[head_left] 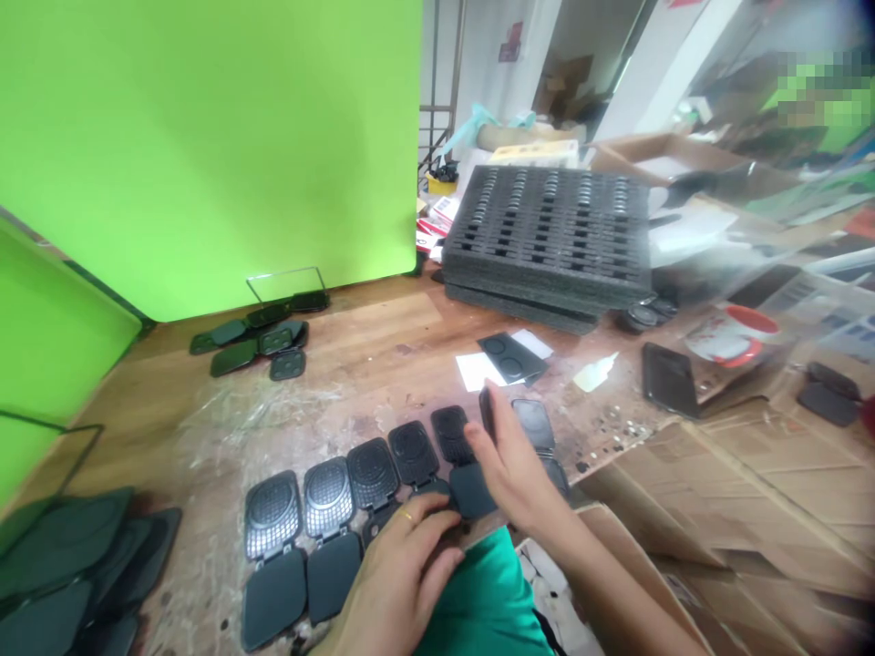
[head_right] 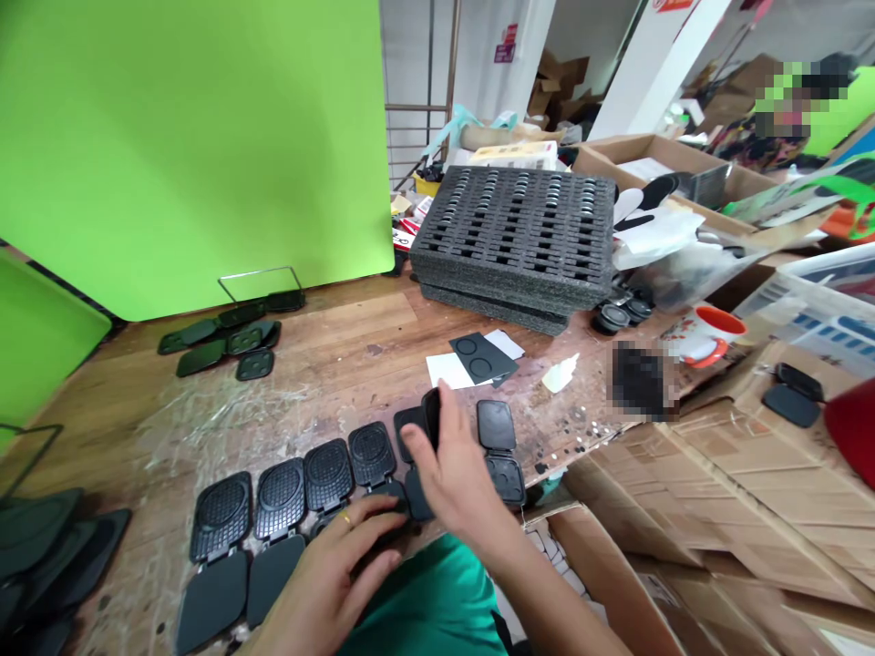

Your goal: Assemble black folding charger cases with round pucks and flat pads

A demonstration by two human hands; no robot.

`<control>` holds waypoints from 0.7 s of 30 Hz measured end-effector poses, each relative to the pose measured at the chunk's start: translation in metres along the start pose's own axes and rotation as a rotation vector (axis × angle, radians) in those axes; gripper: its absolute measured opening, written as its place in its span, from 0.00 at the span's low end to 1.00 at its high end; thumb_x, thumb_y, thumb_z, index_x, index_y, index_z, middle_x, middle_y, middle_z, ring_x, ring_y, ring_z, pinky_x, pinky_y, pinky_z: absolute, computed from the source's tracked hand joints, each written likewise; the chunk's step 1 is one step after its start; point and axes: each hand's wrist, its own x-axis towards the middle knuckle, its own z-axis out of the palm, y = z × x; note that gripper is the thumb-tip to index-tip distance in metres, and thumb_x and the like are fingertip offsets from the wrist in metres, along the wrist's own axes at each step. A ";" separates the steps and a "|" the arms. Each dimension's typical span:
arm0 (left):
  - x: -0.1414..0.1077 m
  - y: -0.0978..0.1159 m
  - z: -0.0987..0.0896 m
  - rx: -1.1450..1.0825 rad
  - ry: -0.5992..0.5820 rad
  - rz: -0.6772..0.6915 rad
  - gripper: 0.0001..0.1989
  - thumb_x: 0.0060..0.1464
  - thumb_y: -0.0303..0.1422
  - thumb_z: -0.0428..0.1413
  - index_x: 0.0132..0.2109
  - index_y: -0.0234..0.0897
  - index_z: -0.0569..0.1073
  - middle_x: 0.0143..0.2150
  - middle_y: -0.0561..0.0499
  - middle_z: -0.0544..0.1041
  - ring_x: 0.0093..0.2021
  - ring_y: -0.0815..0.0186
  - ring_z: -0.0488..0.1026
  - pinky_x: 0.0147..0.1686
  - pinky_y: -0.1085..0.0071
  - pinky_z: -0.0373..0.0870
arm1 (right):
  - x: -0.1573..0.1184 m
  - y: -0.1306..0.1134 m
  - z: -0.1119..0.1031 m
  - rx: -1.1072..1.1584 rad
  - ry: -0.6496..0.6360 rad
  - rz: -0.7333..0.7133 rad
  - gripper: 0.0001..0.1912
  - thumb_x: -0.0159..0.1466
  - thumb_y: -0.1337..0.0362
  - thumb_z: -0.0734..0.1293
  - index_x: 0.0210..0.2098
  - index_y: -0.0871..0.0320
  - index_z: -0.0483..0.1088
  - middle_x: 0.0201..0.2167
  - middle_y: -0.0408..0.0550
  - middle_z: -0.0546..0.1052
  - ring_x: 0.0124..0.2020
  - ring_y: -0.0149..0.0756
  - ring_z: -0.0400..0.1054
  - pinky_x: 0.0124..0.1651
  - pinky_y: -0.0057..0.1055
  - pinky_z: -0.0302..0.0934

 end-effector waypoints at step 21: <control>0.058 -0.011 0.039 0.865 0.041 0.121 0.35 0.57 0.43 0.59 0.65 0.28 0.63 0.68 0.31 0.58 0.67 0.41 0.56 0.62 0.42 0.60 | 0.024 0.069 0.003 -1.002 0.084 -0.253 0.24 0.69 0.62 0.58 0.57 0.73 0.67 0.59 0.70 0.66 0.53 0.58 0.61 0.53 0.50 0.62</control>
